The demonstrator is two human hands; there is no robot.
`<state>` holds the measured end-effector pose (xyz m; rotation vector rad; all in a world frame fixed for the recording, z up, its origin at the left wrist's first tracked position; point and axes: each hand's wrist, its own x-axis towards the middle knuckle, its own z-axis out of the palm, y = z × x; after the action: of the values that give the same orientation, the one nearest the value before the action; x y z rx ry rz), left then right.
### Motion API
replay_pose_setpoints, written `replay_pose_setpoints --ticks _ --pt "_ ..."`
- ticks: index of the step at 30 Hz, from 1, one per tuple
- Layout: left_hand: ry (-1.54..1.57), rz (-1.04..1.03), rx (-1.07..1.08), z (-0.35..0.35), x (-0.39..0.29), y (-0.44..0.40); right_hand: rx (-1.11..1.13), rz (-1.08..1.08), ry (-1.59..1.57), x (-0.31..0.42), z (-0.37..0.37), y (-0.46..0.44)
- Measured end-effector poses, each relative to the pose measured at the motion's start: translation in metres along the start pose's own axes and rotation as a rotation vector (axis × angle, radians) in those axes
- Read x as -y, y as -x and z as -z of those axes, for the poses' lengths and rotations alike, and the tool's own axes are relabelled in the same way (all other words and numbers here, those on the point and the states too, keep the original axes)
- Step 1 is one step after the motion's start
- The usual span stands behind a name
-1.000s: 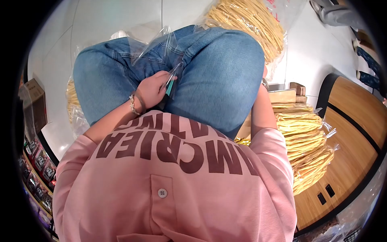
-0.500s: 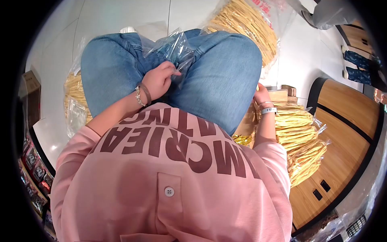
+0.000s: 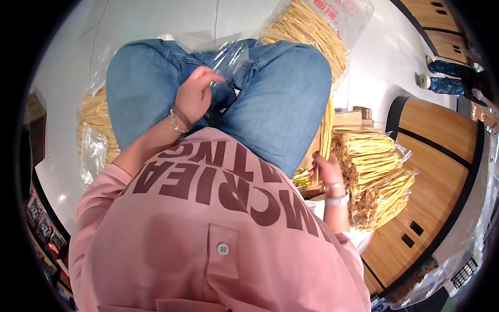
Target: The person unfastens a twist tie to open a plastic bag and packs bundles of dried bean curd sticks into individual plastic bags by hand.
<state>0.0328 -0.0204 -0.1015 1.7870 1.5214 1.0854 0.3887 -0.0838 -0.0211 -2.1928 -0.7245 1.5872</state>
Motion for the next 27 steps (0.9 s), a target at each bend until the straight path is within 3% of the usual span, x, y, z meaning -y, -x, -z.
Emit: replay_pose_setpoints --ticks 3,6,8,13,15,17,18,27 --pt "-0.023 -0.013 -0.115 0.002 -0.002 -0.001 0.105 -0.143 -0.557 -0.003 -0.034 0.060" --pt "-0.031 -0.018 -0.137 0.000 -0.002 -0.001 0.227 -0.079 -0.860 -0.004 -0.051 0.095" --pt "-0.022 -0.021 -0.132 0.002 -0.005 0.001 0.103 0.214 -0.828 -0.004 -0.054 0.098" --pt "-0.051 -0.078 -0.123 0.012 -0.011 0.007 0.052 0.724 -0.641 0.049 -0.097 0.116" --pt "-0.106 -0.112 -0.108 0.014 -0.016 0.007 0.269 0.891 -0.692 0.070 -0.115 0.106" --pt "-0.171 -0.094 -0.014 0.018 -0.028 0.009 0.425 0.948 -0.778 0.088 -0.145 0.100" --pt "-0.205 -0.088 0.033 0.021 -0.034 0.009 0.459 1.066 -0.669 0.097 -0.157 0.087" --pt "-0.309 -0.091 0.195 0.045 -0.058 -0.007 0.358 1.229 -0.317 0.108 -0.217 0.034"
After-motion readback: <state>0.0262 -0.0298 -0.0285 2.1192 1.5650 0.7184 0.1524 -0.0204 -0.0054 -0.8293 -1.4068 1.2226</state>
